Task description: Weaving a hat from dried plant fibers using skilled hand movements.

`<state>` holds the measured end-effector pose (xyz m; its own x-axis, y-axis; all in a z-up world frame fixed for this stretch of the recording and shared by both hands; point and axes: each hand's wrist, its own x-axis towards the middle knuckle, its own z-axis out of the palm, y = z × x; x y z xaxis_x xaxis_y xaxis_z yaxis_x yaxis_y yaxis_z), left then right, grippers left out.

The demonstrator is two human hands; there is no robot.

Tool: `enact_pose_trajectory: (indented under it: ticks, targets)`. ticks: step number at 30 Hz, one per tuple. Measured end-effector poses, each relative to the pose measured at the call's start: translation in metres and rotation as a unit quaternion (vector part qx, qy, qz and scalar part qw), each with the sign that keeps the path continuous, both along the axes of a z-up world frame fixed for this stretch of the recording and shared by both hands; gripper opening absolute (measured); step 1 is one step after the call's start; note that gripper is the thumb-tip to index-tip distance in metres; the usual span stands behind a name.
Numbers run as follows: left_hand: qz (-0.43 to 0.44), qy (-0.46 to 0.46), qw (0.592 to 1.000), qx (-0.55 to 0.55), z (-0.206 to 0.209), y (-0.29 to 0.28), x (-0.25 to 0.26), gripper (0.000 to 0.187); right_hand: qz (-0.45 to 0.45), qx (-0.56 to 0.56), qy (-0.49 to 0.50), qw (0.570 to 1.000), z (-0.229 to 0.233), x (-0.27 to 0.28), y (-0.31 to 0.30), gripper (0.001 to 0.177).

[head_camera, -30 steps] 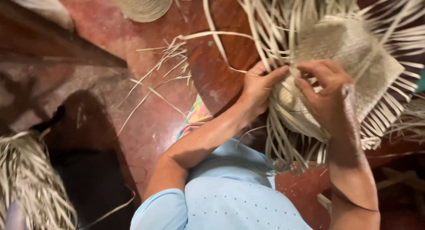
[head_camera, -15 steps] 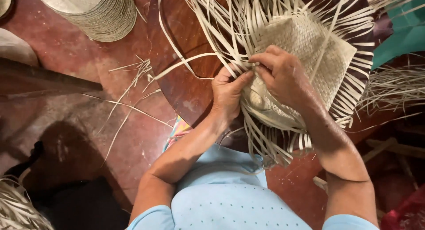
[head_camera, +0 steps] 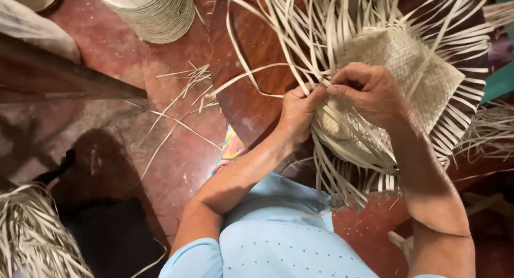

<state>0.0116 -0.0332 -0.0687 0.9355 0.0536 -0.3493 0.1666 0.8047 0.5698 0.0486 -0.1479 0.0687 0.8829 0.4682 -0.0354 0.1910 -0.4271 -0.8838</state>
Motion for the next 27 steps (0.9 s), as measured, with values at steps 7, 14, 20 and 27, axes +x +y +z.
enact_pose_trajectory:
  ticks: [7,14,20,27]
  targets:
    - [0.018,-0.009,0.999,-0.028,-0.028,-0.011,0.004,0.013,0.004,-0.047,-0.023,0.999,0.008,-0.014,0.019,0.005]
    - [0.067,0.071,0.988,0.118,-0.004,-0.021,0.012,0.02,0.154,-0.053,-0.159,0.974,0.03,-0.068,0.089,0.004]
    - [0.008,-0.004,0.998,0.059,0.031,0.009,-0.01,0.019,0.051,-0.138,-0.22,0.964,0.046,-0.065,0.033,0.021]
    - [0.018,-0.079,0.997,-0.01,0.017,-0.002,-0.004,0.019,-0.053,-0.197,-0.206,0.957,-0.057,-0.07,-0.052,0.045]
